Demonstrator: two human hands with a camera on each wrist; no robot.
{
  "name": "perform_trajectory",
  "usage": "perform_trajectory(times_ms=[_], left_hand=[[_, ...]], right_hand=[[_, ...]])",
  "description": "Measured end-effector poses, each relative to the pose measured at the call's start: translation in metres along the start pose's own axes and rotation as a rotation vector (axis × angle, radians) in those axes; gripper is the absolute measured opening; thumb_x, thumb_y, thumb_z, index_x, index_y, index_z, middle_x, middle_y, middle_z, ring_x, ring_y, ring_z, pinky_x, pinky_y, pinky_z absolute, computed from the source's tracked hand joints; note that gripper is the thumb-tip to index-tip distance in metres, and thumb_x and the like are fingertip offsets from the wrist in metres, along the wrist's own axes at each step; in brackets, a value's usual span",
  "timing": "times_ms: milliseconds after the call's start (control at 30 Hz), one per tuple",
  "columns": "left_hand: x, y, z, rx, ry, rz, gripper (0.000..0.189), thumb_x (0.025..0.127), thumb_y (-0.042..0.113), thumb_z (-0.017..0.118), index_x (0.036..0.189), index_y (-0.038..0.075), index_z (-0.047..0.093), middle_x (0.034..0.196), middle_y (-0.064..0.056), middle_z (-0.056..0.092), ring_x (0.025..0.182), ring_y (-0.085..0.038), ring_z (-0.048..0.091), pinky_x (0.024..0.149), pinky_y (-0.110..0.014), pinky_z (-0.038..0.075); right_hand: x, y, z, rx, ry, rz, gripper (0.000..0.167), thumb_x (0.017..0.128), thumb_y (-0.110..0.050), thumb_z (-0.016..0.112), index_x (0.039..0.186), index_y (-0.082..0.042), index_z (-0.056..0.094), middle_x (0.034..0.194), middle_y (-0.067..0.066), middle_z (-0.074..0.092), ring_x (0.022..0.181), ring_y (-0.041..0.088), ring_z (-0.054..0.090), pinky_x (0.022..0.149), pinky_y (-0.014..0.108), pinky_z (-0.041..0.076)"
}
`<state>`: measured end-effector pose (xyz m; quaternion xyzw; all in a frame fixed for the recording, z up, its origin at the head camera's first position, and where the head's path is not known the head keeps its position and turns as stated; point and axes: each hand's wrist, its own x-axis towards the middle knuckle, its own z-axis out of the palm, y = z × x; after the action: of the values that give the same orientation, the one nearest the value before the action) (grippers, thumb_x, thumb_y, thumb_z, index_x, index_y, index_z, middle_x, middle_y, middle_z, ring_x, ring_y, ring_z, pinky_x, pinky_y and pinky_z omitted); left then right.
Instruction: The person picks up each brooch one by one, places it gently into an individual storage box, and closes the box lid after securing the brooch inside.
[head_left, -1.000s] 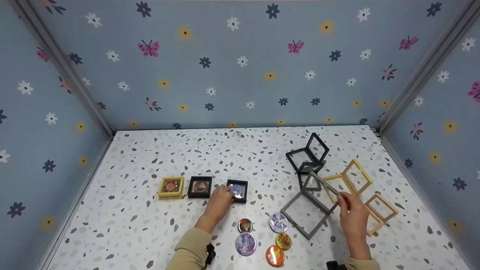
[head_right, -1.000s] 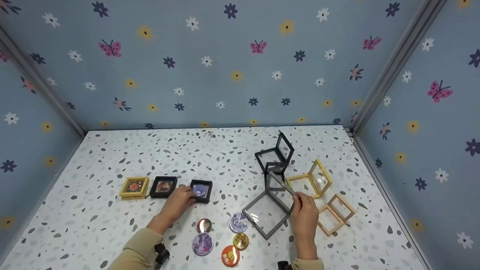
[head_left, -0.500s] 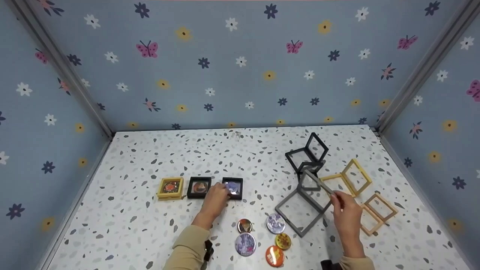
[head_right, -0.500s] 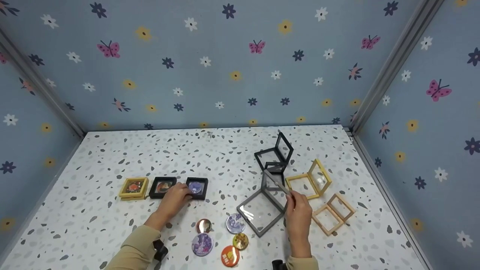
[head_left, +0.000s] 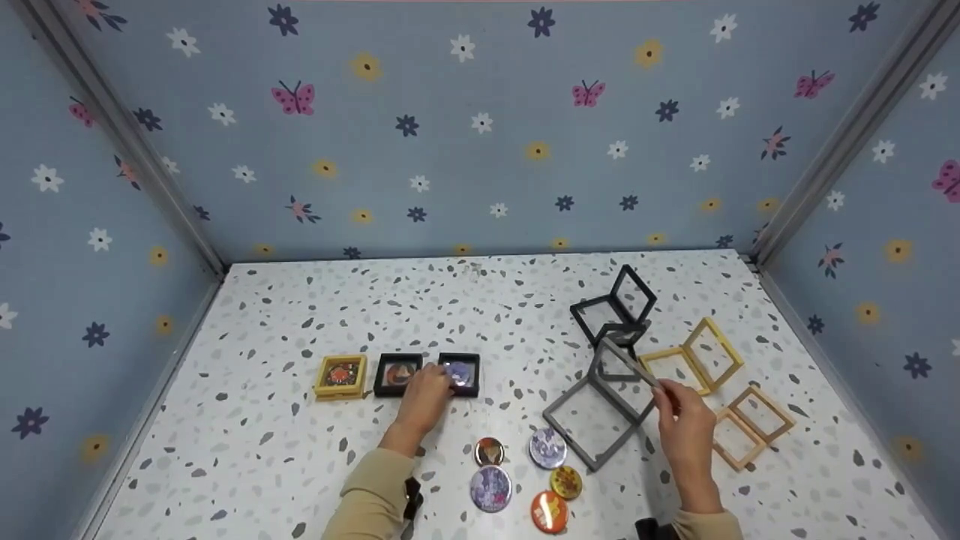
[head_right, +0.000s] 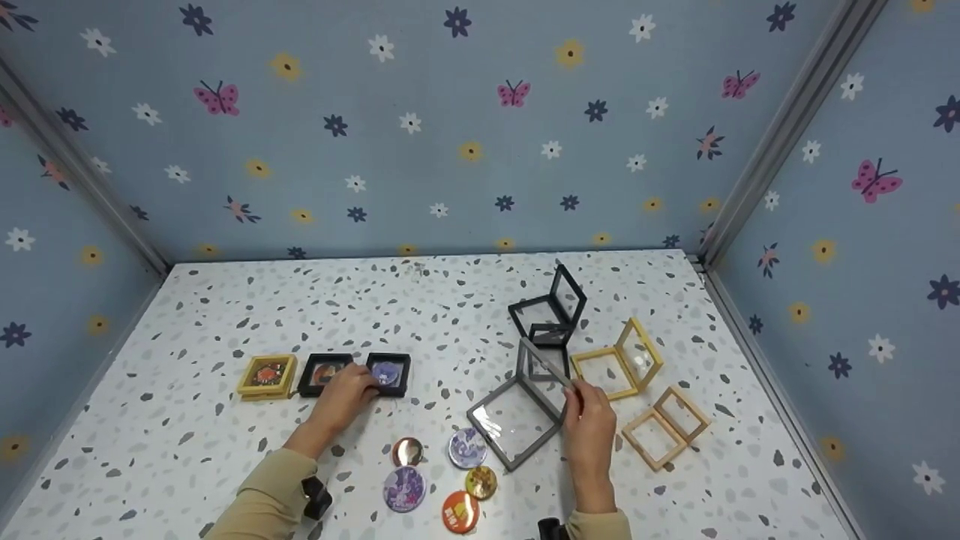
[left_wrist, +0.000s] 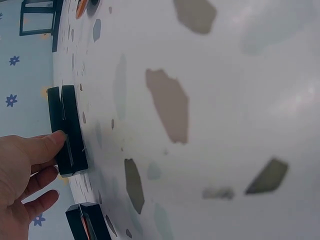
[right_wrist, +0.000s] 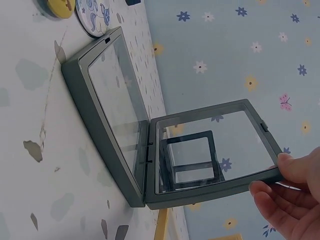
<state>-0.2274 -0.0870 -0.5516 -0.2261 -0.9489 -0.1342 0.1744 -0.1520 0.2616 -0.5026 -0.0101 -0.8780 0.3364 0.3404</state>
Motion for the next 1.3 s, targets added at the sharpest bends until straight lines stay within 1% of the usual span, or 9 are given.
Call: perform_trajectory(times_ms=[233,533,733,1000,1133,1200,1300], left_hand=[[-0.001,-0.001,0.000,0.000,0.004,-0.003,0.007,0.068,0.008,0.071,0.067,0.005,0.065,0.075,-0.006,0.057,0.071,-0.022,0.051,0.064,-0.035,0.044],[-0.003,0.000,-0.002,0.018,-0.005,-0.013,0.010,0.070,0.009,0.071,0.073,0.002,0.065,0.082,-0.009,0.059,0.076,-0.024,0.053,0.066,-0.036,0.045],[-0.007,0.005,-0.004,-0.015,0.036,-0.025,0.015,0.070,0.008,0.070,0.081,0.000,0.064,0.089,-0.013,0.059,0.082,-0.027,0.054,0.068,-0.039,0.044],[-0.010,0.020,-0.009,-0.097,0.092,-0.004,0.021,0.074,0.011,0.068,0.090,-0.002,0.063,0.093,-0.014,0.057,0.088,-0.028,0.054,0.075,-0.040,0.043],[-0.011,0.032,-0.009,-0.134,0.126,0.014,0.021,0.073,0.011,0.069,0.089,-0.001,0.063,0.090,-0.012,0.057,0.086,-0.026,0.055,0.074,-0.039,0.044],[-0.013,0.038,-0.009,-0.155,0.130,0.022,0.021,0.073,0.012,0.069,0.089,0.000,0.062,0.088,-0.011,0.057,0.084,-0.026,0.055,0.073,-0.039,0.044],[-0.015,0.049,-0.010,-0.187,0.114,0.026,0.024,0.074,0.013,0.069,0.092,0.000,0.061,0.090,-0.011,0.057,0.085,-0.026,0.055,0.075,-0.039,0.044]], right_hand=[[0.000,-0.004,0.001,0.007,-0.016,0.008,0.012,0.078,0.000,0.063,0.090,0.003,0.064,0.077,0.011,0.061,0.064,0.017,0.057,0.058,0.002,0.033],[0.000,-0.004,0.002,0.005,-0.014,-0.002,0.013,0.078,0.000,0.063,0.090,0.003,0.064,0.078,0.011,0.061,0.064,0.017,0.057,0.058,0.002,0.034],[0.001,-0.003,0.002,0.012,-0.017,0.001,0.013,0.079,0.000,0.063,0.091,0.004,0.064,0.079,0.011,0.061,0.064,0.017,0.056,0.058,0.002,0.033],[0.001,-0.002,0.002,-0.001,-0.006,-0.013,0.013,0.078,0.000,0.063,0.091,0.004,0.064,0.079,0.012,0.061,0.063,0.019,0.056,0.056,0.008,0.038],[0.001,-0.003,0.002,-0.004,-0.008,-0.004,0.013,0.078,0.001,0.063,0.090,0.004,0.064,0.079,0.011,0.062,0.063,0.018,0.056,0.056,0.011,0.040],[0.001,-0.003,0.002,-0.001,-0.008,0.004,0.012,0.078,0.001,0.063,0.090,0.004,0.064,0.079,0.011,0.062,0.064,0.018,0.056,0.056,0.009,0.039],[0.001,-0.004,0.002,0.004,-0.010,0.017,0.012,0.078,0.000,0.063,0.090,0.004,0.064,0.079,0.012,0.062,0.065,0.018,0.057,0.057,0.004,0.036]])
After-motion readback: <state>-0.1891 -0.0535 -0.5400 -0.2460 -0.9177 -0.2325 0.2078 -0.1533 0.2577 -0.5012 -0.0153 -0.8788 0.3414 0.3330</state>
